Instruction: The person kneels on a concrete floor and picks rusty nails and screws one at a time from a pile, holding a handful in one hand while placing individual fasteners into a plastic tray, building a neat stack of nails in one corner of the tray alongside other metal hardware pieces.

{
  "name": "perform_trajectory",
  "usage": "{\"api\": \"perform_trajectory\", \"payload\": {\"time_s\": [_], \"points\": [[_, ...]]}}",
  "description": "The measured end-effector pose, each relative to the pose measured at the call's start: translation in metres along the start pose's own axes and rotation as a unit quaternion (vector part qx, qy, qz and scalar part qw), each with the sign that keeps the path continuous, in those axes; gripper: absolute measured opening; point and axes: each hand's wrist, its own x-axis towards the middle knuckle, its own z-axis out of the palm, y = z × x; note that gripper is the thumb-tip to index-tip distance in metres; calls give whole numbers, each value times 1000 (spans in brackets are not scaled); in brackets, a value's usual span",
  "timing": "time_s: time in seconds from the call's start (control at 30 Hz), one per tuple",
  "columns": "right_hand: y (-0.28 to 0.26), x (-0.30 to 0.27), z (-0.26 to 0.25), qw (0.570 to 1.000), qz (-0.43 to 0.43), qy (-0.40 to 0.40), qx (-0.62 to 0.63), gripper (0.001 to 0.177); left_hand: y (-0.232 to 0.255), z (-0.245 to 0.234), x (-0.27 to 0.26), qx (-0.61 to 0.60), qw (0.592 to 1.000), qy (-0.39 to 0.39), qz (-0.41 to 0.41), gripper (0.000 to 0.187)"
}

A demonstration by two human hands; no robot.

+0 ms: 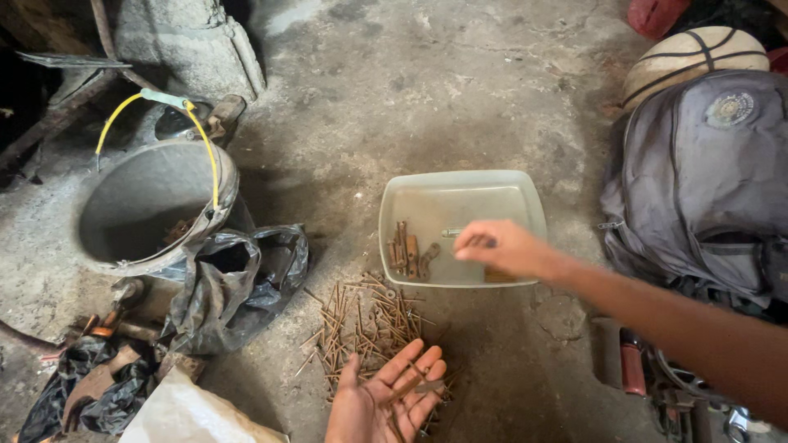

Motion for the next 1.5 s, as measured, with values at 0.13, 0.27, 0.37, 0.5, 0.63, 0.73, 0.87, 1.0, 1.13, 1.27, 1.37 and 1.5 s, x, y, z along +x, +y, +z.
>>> {"api": "perform_trajectory", "payload": {"time_s": [0.13, 0.27, 0.37, 0.5, 0.63, 0.73, 0.87, 1.0, 1.13, 1.27, 1.37, 1.5], "points": [[67, 16, -20, 972, 110, 38, -203, 16, 1, -10, 7, -1, 1000, -2, -13, 102], [111, 20, -20, 941, 108, 40, -320, 10, -1, -20, 15, -2, 1000, -3, -27, 101], [124, 23, -13, 934, 69, 36, -350, 9, -2, -26, 19, -13, 999, 13, -35, 102], [126, 29, -6, 922, 83, 20, -379, 9, -4, -31, 22, -12, 999, 12, -36, 102], [127, 33, -2, 916, 86, 4, -392, 11, -5, -33, 24, -17, 999, 5, -33, 100], [129, 34, -2, 917, 87, -3, -390, 12, -5, -32, 23, -11, 1000, 5, -27, 100], [126, 33, -4, 913, 112, -19, -393, 17, -4, -25, 17, -9, 1000, 5, -25, 99], [104, 32, -7, 923, 108, -23, -369, 23, -3, -14, 12, -18, 999, 30, -17, 98], [61, 23, -4, 939, 0, 6, -345, 25, 0, -10, 8, -29, 1000, 12, -2, 98], [6, 3, 10, 960, -90, -9, -266, 26, 1, -12, 6, -26, 999, -42, 13, 97], [-35, -9, 19, 956, -189, -61, -216, 26, -1, -14, 7, -15, 998, -53, 18, 97], [-79, -35, 23, 953, -248, -123, -121, 24, -1, -12, 4, 5, 999, -41, 35, 97]]}}
